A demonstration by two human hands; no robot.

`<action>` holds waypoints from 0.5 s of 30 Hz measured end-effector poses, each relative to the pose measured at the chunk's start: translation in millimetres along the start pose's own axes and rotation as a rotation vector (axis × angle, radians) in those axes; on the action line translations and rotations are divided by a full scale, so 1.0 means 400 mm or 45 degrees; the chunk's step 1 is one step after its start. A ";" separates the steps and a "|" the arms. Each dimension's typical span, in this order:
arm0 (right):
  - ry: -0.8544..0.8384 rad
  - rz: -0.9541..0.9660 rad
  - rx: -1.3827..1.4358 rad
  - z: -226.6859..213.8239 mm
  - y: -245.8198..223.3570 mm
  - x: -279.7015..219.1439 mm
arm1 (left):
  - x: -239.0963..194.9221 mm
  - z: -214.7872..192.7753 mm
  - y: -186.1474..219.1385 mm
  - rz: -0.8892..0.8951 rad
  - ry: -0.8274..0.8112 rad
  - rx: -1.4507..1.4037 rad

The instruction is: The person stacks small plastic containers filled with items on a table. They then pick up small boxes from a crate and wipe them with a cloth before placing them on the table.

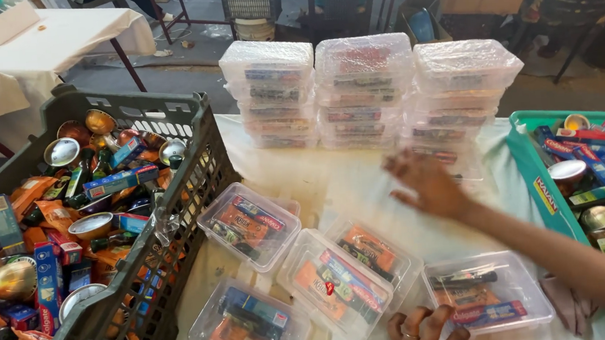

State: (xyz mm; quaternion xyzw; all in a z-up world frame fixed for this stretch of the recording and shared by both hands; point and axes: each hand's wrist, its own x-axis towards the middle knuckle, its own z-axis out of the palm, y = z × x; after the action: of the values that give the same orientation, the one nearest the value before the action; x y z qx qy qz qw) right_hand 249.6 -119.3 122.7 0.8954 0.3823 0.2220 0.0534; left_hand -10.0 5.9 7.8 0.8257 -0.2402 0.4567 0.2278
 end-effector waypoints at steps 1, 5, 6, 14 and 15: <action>0.093 -0.077 0.240 0.019 -0.060 -0.028 | -0.010 0.008 -0.001 0.011 -0.001 -0.031; 0.183 -0.286 1.302 0.042 -0.260 -0.080 | -0.008 0.020 -0.002 0.031 0.070 -0.016; 0.185 -0.273 1.306 -0.001 -0.278 -0.067 | -0.003 0.005 0.004 0.035 0.060 -0.024; -0.180 -0.412 0.507 -0.043 -0.159 0.107 | -0.014 0.008 -0.001 0.013 -0.071 -0.052; -0.180 -0.412 0.509 -0.043 -0.160 0.108 | -0.004 0.003 0.001 0.013 -0.073 -0.051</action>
State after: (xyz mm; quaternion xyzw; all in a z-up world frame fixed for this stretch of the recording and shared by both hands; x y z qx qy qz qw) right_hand 226.0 -45.1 136.6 0.8287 0.5520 0.0677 -0.0632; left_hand -10.2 5.3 6.1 0.8325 -0.2598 0.4291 0.2351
